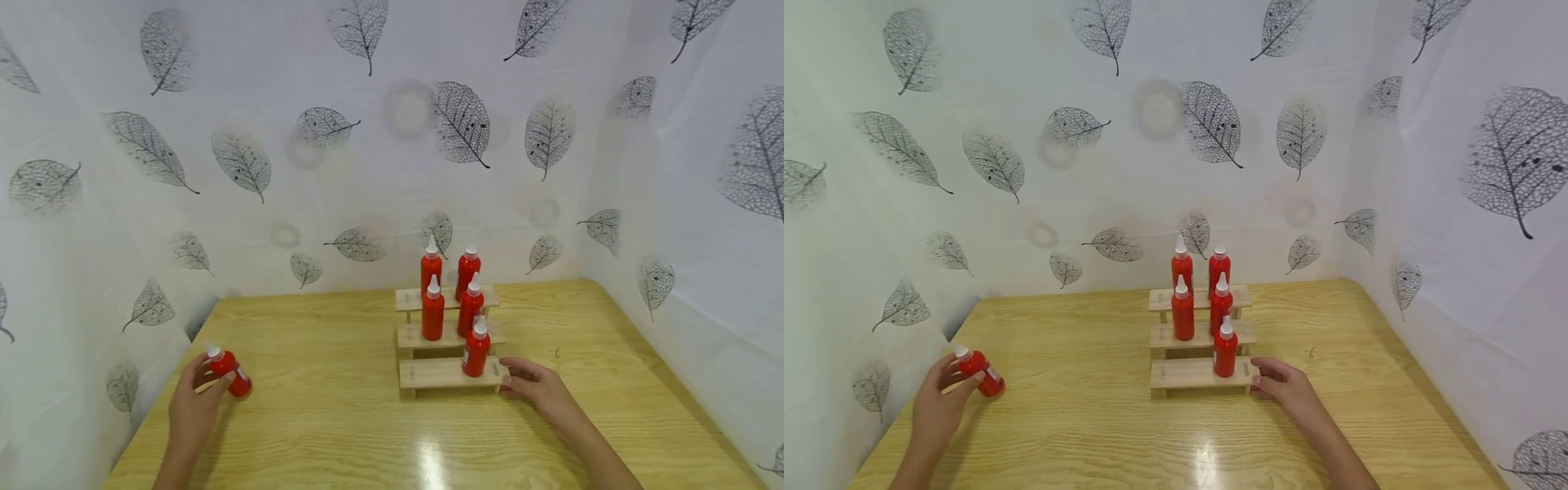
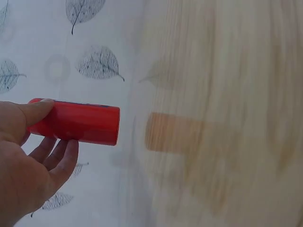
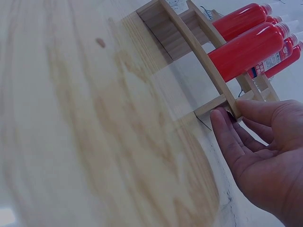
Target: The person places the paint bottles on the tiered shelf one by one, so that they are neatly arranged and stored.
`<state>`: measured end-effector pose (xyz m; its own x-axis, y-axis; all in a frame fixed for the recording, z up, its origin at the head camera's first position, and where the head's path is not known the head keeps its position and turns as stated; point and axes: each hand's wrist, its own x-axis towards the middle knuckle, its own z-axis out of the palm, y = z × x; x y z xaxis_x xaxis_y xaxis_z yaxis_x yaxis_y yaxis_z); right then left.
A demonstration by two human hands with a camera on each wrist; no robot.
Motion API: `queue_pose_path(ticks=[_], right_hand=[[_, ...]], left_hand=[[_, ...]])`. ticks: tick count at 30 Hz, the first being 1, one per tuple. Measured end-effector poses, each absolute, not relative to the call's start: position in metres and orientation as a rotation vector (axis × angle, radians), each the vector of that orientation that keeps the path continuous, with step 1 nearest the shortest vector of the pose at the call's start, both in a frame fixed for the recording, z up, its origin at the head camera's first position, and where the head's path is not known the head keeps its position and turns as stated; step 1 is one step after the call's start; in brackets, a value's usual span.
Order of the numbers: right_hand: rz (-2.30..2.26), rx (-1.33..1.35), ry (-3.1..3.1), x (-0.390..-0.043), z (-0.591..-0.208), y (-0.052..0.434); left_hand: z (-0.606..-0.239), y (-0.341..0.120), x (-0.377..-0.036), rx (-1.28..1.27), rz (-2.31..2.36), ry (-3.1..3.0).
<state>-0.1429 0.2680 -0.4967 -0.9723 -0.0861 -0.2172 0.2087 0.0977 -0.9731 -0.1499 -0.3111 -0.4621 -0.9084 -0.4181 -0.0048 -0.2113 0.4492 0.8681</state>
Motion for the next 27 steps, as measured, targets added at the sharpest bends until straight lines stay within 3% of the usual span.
queue_pose_path(ticks=[27], right_hand=[[-1.961,0.143,2.161,-0.143,-0.495,0.267]], left_hand=[[-0.438,-0.146,-0.164,-0.241,-1.783,-2.449]])
